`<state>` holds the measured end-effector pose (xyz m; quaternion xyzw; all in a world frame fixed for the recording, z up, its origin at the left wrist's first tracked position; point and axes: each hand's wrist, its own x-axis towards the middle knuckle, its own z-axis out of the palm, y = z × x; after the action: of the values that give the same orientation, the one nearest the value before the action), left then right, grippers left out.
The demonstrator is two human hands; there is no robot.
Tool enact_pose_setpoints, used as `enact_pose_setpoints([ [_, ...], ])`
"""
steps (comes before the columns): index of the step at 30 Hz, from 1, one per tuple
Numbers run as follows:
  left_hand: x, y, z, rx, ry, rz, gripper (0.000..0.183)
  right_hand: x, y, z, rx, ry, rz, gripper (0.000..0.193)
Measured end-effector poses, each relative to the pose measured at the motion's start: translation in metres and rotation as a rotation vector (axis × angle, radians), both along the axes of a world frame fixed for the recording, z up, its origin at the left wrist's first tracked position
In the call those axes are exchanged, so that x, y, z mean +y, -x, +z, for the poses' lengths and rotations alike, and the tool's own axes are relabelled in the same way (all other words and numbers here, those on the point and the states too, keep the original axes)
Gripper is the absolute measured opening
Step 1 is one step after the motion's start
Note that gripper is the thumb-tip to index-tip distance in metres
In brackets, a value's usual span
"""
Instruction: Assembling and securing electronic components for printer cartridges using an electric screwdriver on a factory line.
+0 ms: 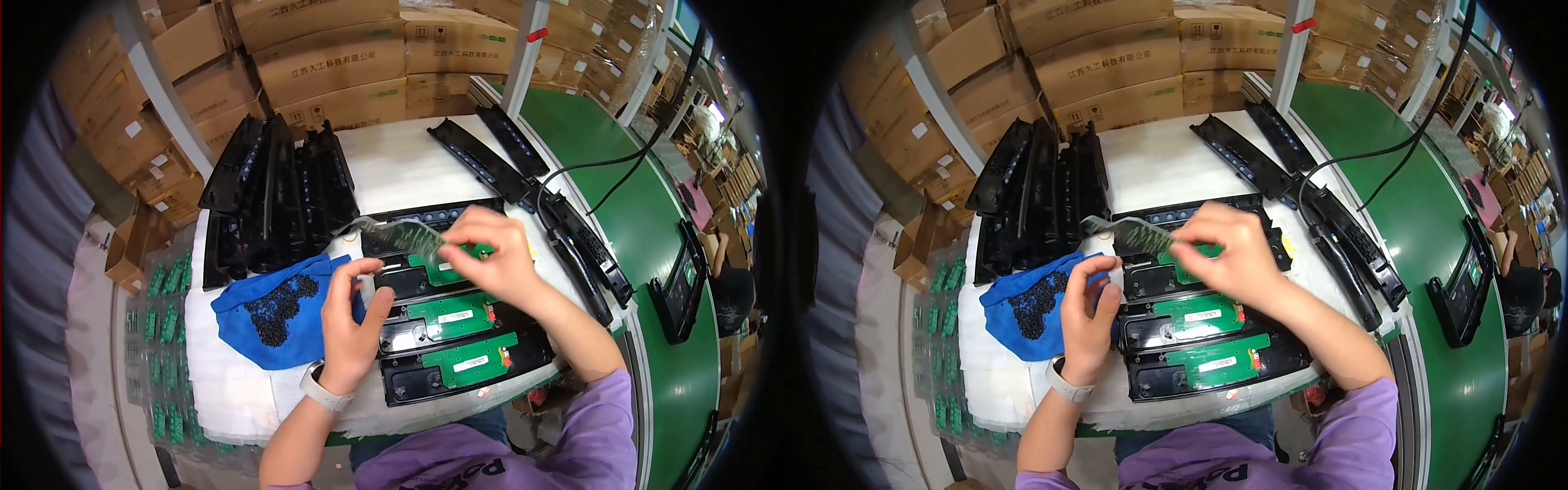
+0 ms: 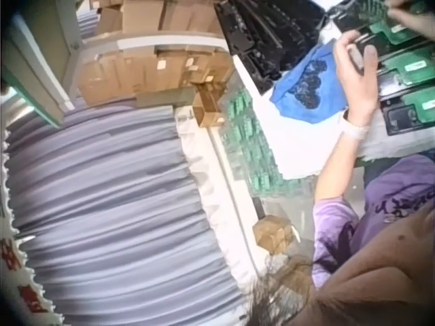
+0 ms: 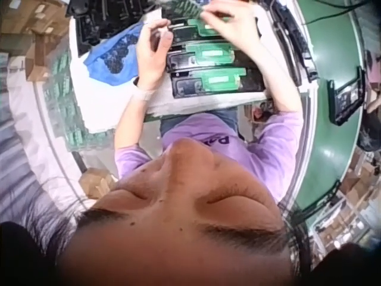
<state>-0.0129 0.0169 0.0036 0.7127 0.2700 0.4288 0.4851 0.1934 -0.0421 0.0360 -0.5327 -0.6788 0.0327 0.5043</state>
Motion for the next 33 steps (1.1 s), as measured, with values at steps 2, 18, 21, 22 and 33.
enact_pose_setpoints([
  [2,0.007,0.0,0.004,0.268,-0.2,0.056,0.045,0.017,-0.03,-0.005,-0.389,-0.162,-0.088,0.014],
  [18,0.034,-0.013,-0.023,0.627,-0.45,0.009,0.051,0.044,-0.061,-0.049,-0.878,-0.197,-0.193,0.016],
  [21,0.035,-0.014,-0.022,0.631,-0.444,0.009,0.05,0.044,-0.063,-0.051,-0.879,-0.199,-0.208,0.016],
  [22,0.035,-0.014,-0.022,0.628,-0.446,0.009,0.049,0.044,-0.063,-0.051,-0.875,-0.201,-0.21,0.016],
  [33,0.039,-0.016,-0.021,0.597,-0.439,0.0,0.046,0.035,-0.069,-0.042,-0.62,0.15,-0.099,0.015],
])
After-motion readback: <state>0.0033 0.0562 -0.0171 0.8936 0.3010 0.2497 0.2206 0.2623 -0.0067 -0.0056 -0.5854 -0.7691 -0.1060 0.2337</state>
